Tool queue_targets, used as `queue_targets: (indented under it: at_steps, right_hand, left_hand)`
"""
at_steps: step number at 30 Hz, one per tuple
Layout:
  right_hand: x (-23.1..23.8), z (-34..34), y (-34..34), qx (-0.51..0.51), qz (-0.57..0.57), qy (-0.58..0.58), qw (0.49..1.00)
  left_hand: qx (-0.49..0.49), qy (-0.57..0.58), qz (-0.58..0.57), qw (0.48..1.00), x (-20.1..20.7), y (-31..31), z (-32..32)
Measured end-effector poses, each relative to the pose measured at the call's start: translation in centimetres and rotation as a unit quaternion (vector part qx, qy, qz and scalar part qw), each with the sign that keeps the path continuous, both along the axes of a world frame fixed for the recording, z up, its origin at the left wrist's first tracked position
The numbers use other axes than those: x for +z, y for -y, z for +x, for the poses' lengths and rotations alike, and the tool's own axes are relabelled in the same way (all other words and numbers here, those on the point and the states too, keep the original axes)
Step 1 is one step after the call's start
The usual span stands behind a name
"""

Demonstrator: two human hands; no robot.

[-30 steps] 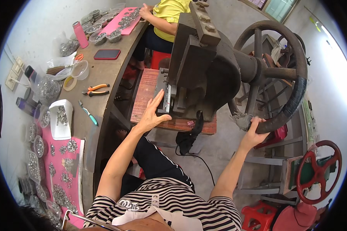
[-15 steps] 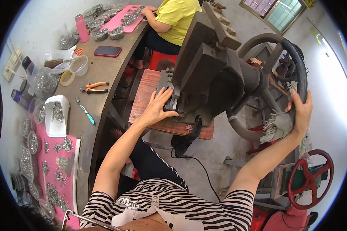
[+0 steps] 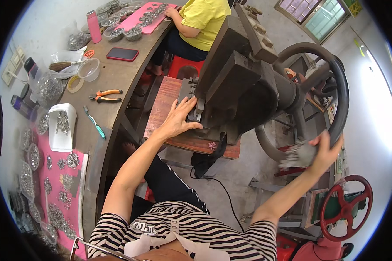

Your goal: The person loads small metal pieces into a metal holder, places the holder into a manual press machine, and turns the wheel to press it. The person then returns to the workbench and arranges more metal pieces into the metal holder.

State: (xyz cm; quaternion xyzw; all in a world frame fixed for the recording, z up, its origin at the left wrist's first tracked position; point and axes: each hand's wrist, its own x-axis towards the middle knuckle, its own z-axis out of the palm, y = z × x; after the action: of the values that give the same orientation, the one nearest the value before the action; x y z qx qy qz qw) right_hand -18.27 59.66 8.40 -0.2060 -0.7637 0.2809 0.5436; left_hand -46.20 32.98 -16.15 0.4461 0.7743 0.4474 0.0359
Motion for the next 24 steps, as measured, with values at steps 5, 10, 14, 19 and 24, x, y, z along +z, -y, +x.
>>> queue_targets:
  at_steps: [5, 10, 14, 19, 24]
  right_hand:
    - [-4.1, -0.8, 0.9, 0.009, -0.043, -0.034, 0.998]
    - [7.1, -1.9, -2.8, 0.019, -0.029, 0.189, 0.981]
    - [10.6, -5.4, -4.1, 0.104, -0.058, 0.2, 0.973]
    - [-5.7, -0.2, -0.8, -0.065, 0.024, -0.079, 0.994]
    - [-0.3, 0.2, -1.2, -0.081, 0.024, 0.094, 0.992]
  left_hand:
    - [0.021, -0.003, -0.016, 1.0, 0.4, 1.4, -0.2]
    - [0.008, 0.001, -0.007, 1.0, 0.3, 0.0, 0.3]
    - [0.014, 0.007, -0.011, 1.0, 0.2, 0.6, 0.2]
    - [0.014, 0.001, -0.029, 0.999, 0.1, 0.7, -0.2]
    - [-0.032, -0.012, -0.003, 0.999, 0.7, 1.5, -0.5]
